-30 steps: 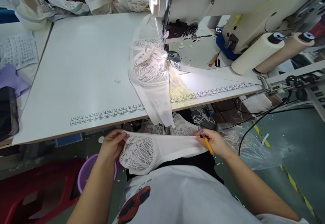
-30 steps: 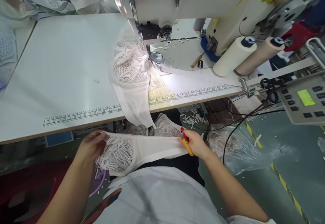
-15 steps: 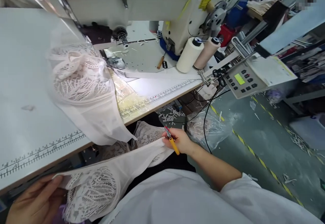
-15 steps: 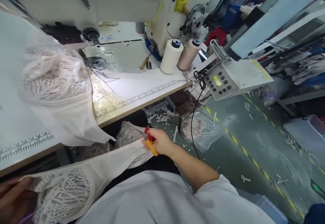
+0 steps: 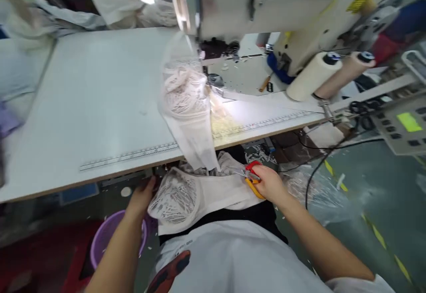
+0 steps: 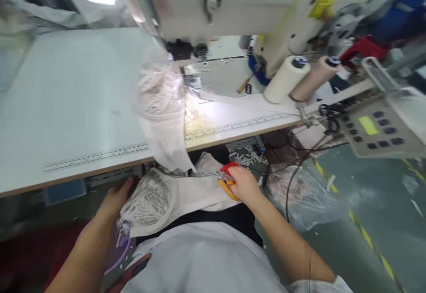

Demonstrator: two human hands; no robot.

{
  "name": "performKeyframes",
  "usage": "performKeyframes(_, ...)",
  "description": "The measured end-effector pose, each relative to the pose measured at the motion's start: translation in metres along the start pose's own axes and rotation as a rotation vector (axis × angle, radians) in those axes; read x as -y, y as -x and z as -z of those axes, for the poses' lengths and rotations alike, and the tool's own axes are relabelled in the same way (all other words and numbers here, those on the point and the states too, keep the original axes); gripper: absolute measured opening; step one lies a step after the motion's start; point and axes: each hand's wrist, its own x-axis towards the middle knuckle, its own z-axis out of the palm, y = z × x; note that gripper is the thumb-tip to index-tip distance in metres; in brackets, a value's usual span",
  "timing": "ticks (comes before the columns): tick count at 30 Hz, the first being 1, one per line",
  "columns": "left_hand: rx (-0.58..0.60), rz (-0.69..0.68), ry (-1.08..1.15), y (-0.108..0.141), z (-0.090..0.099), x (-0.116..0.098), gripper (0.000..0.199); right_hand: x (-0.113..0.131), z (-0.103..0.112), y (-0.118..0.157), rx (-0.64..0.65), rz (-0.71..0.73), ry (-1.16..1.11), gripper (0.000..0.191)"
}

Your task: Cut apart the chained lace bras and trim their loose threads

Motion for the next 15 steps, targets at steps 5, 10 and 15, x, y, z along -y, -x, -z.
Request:
performKeyframes(5,0.030,0.181,0.137,0.036,0.010,0.035,0.036,0.021,-0.030,-0.016,0.174,0.225,0.059,0.010)
performKeyframes(10,0.018,0.169,0.272,0.070,0.017,0.042,0.031,0.037,-0.045,-0.028,0.227,0.328,0.169,0.017)
performKeyframes(15,-0.016,0.128,0.351,0.093,0.017,0.031,0.035,0.043,-0.032,-0.025,0.205,0.377,0.186,0.022)
